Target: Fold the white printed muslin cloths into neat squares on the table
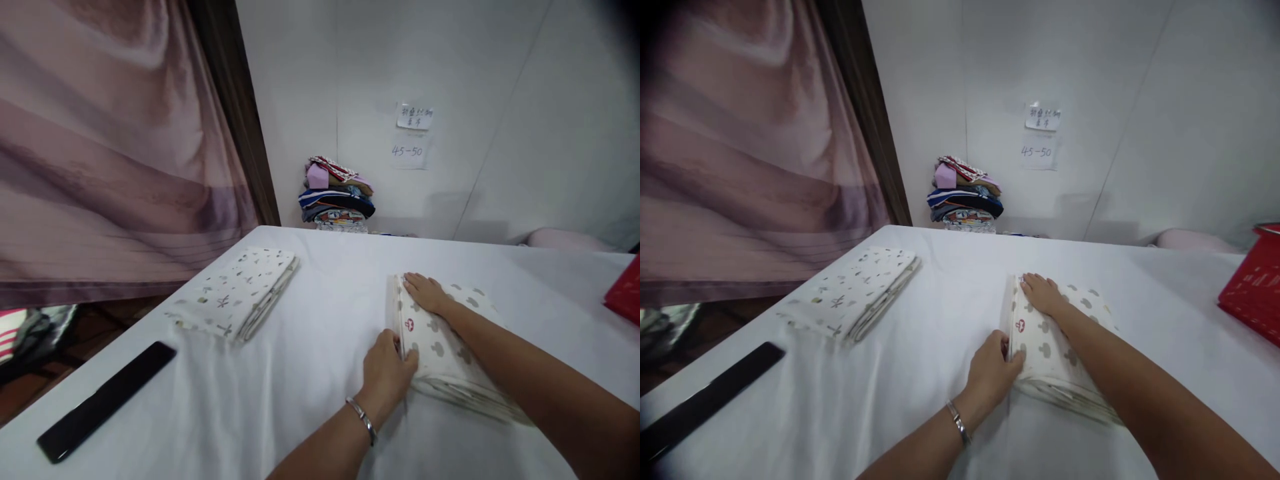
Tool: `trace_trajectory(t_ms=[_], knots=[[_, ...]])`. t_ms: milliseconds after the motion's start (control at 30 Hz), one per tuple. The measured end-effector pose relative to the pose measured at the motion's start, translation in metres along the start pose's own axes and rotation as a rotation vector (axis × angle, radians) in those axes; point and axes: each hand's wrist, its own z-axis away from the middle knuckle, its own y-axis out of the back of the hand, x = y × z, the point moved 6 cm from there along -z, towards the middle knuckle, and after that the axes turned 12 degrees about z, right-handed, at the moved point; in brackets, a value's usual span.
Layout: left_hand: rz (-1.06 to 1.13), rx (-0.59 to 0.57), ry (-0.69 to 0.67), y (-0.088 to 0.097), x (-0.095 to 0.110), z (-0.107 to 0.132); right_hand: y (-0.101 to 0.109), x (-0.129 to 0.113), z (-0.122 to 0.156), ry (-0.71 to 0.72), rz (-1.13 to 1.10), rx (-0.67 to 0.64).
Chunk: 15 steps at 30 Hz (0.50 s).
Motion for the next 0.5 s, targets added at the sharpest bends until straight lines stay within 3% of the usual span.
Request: trace_trajectory(t_ms=[300,500], knots=[[-0.009,0.004,-0.008,0.0009,0.0033,0.0023,0.0011,-0.0081,-0.0066,-0.104,0.016,0.015],[0.021,0.004,-0.01,-0.0023,-0.0005,0.0027,0.002,-0.0085,-0.0045,-0.088,0.036,0.023]])
